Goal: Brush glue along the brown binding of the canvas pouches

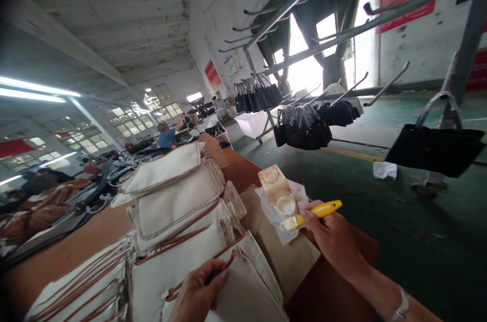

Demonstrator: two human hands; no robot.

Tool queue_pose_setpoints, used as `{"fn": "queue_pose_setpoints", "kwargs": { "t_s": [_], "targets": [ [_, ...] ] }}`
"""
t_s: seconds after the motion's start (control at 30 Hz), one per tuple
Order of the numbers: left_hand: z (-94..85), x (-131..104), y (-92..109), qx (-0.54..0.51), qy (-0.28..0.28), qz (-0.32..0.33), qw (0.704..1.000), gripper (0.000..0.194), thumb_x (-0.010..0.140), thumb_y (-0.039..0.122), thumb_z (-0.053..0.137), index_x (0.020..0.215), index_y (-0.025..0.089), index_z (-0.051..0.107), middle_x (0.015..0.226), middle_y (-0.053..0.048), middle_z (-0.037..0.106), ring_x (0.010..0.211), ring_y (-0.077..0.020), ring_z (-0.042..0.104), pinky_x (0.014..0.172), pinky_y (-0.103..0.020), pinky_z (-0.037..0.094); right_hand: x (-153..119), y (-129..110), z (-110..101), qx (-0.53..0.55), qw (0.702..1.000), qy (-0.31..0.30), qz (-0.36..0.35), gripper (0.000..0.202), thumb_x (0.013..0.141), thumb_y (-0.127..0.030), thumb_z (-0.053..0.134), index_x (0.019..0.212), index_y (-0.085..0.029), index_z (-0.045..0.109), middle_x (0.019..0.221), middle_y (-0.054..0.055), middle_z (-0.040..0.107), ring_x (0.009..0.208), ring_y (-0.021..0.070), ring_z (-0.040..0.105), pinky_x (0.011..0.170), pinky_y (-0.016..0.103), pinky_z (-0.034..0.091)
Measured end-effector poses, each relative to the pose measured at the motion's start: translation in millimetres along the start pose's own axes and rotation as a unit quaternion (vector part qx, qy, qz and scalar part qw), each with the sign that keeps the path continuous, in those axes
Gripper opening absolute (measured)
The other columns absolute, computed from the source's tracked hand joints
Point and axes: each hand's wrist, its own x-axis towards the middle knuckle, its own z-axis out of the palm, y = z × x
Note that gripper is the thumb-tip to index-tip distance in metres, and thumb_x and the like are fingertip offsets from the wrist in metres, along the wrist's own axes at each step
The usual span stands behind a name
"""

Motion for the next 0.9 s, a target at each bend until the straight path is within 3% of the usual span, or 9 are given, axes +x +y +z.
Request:
{"fn": "queue_pose_setpoints", "kwargs": {
  "t_s": [0.1,0.17,0.27,0.33,0.47,0.57,0.7,0.83,0.9],
  "targets": [
    [5.9,-6,1,-0.009,-0.01,0.008,1.0,0.035,0.07,0.044,0.065,0.092,0.017,0.073,0.067,0.001,0.065,0.055,-0.0108,0.048,0.048,-0.02,0.035,-21,-35,19,0.134,0.99,-0.047,0.027,0.032,0.087,-0.051,0.058,0.087,-0.019,0.059,0.056,-0.004,0.045,0.05,0.0142,0.04,0.047,0.025,0.034],
    [9.5,-9,-1,-0.014,-0.017,0.015,1.0,0.035,0.071,0.043,0.064,0.094,0.017,0.072,0.071,0.0,0.068,0.058,-0.0118,0.051,0.05,-0.02,0.036,-30,-50,36,0.167,0.982,-0.084,0.036,0.032,0.084,-0.05,0.063,0.083,-0.019,0.058,0.055,-0.005,0.043,0.049,0.0133,0.038,0.046,0.024,0.032],
    [13.3,-10,-9,-0.017,-0.04,0.018,0.999,0.044,0.069,0.05,0.065,0.097,0.017,0.071,0.077,-0.002,0.07,0.061,-0.0133,0.053,0.053,-0.022,0.038,-38,-57,57,0.175,0.975,-0.129,0.035,0.031,0.085,-0.05,0.062,0.08,-0.019,0.056,0.055,-0.005,0.041,0.048,0.0129,0.036,0.046,0.024,0.031],
    [14.7,-10,-15,-0.018,-0.055,0.02,0.998,0.05,0.067,0.055,0.066,0.097,0.016,0.071,0.081,-0.003,0.07,0.064,-0.0145,0.056,0.056,-0.023,0.04,-38,-56,65,0.156,0.98,-0.126,-0.005,0.029,0.087,-0.048,0.06,0.079,-0.02,0.057,0.057,-0.003,0.044,0.051,0.0143,0.04,0.048,0.025,0.034],
    [14.4,-12,-24,-0.015,-0.067,0.034,0.997,0.052,0.066,0.06,0.066,0.094,0.016,0.071,0.08,-0.003,0.069,0.068,-0.0156,0.056,0.059,-0.024,0.041,-33,-56,63,0.075,0.991,-0.046,-0.096,0.027,0.087,-0.046,0.06,0.079,-0.02,0.061,0.067,0.003,0.055,0.064,0.0204,0.051,0.06,0.029,0.042],
    [14.6,-12,-28,-0.013,-0.07,0.047,0.996,0.049,0.068,0.059,0.066,0.092,0.017,0.071,0.076,-0.002,0.068,0.067,-0.0147,0.054,0.059,-0.024,0.039,-36,-59,58,0.075,0.994,-0.031,-0.069,0.03,0.089,-0.048,0.056,0.081,-0.02,0.061,0.063,0.001,0.053,0.057,0.019,0.049,0.053,0.028,0.04],
    [17.2,-12,-34,0.004,-0.064,0.065,0.996,0.051,0.069,0.063,0.064,0.087,0.016,0.069,0.071,-0.002,0.066,0.066,-0.0146,0.053,0.06,-0.024,0.038,-44,-59,57,0.103,0.987,-0.098,-0.08,0.028,0.088,-0.046,0.059,0.079,-0.019,0.06,0.064,0.0,0.053,0.058,0.0177,0.049,0.054,0.027,0.04],
    [18.1,-19,-35,0.053,-0.046,0.109,0.992,0.051,0.069,0.066,0.063,0.081,0.017,0.069,0.065,0.0,0.057,0.061,-0.0127,0.047,0.058,-0.023,0.035,-35,-50,56,0.098,0.993,-0.024,-0.054,0.029,0.089,-0.047,0.058,0.083,-0.019,0.059,0.062,-0.001,0.049,0.055,0.0165,0.045,0.051,0.027,0.037],
    [18.6,-25,-33,0.067,-0.047,0.122,0.989,0.051,0.069,0.067,0.063,0.077,0.018,0.068,0.063,0.001,0.054,0.059,-0.0116,0.043,0.056,-0.023,0.033,-31,-46,57,0.118,0.993,-0.027,-0.016,0.029,0.088,-0.048,0.059,0.085,-0.019,0.057,0.06,-0.003,0.046,0.053,0.0148,0.041,0.048,0.026,0.034]
  ]
}}
